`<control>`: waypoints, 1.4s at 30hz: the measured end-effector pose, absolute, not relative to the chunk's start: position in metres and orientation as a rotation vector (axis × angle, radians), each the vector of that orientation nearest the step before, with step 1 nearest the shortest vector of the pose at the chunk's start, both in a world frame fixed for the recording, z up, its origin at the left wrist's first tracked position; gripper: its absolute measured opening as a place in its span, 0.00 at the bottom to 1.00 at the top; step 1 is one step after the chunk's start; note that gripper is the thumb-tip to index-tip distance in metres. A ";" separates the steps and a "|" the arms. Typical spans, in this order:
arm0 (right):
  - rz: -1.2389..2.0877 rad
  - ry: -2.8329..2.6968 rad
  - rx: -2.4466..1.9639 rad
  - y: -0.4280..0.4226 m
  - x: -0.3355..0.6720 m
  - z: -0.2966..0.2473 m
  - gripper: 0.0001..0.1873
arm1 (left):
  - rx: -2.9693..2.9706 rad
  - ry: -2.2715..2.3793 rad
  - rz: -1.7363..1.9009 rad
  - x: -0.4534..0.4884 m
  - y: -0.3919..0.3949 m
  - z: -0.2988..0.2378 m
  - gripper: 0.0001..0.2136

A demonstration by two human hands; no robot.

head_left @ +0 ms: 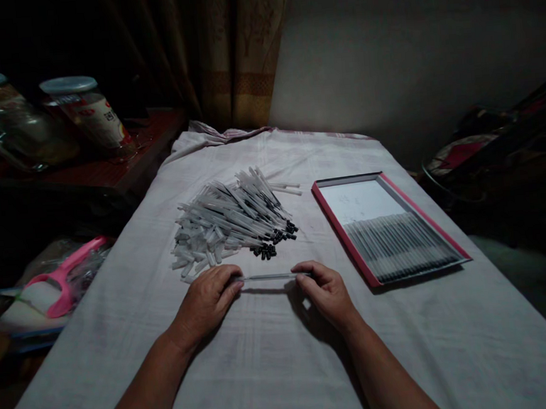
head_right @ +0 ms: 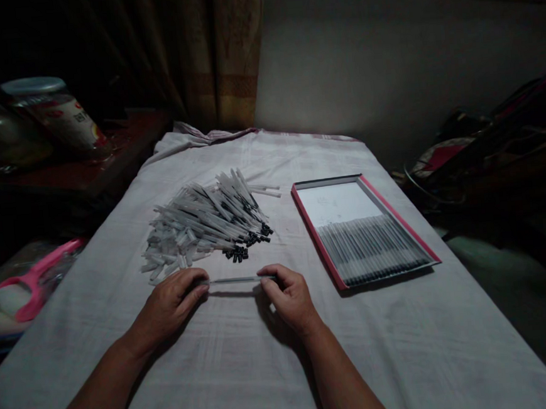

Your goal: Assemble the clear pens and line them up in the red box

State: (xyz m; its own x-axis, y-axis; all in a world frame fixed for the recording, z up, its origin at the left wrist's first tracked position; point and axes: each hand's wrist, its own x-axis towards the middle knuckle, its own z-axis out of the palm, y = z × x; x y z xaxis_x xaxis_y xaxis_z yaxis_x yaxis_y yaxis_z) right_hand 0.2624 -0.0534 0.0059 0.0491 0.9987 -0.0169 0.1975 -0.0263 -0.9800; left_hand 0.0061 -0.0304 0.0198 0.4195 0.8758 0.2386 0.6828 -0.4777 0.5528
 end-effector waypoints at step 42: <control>0.173 -1.317 -2.215 -0.037 0.401 0.029 0.17 | 2.164 1.312 0.884 0.025 -0.027 0.004 0.11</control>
State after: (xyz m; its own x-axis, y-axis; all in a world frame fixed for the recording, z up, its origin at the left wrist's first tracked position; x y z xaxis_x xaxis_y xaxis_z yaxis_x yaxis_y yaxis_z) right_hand 0.4012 -0.0367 0.0285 0.5113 0.8435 0.1645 0.7726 -0.3674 -0.5178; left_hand 0.0254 -0.0272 0.0045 0.3396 0.8957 0.2870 0.6025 -0.4414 0.6649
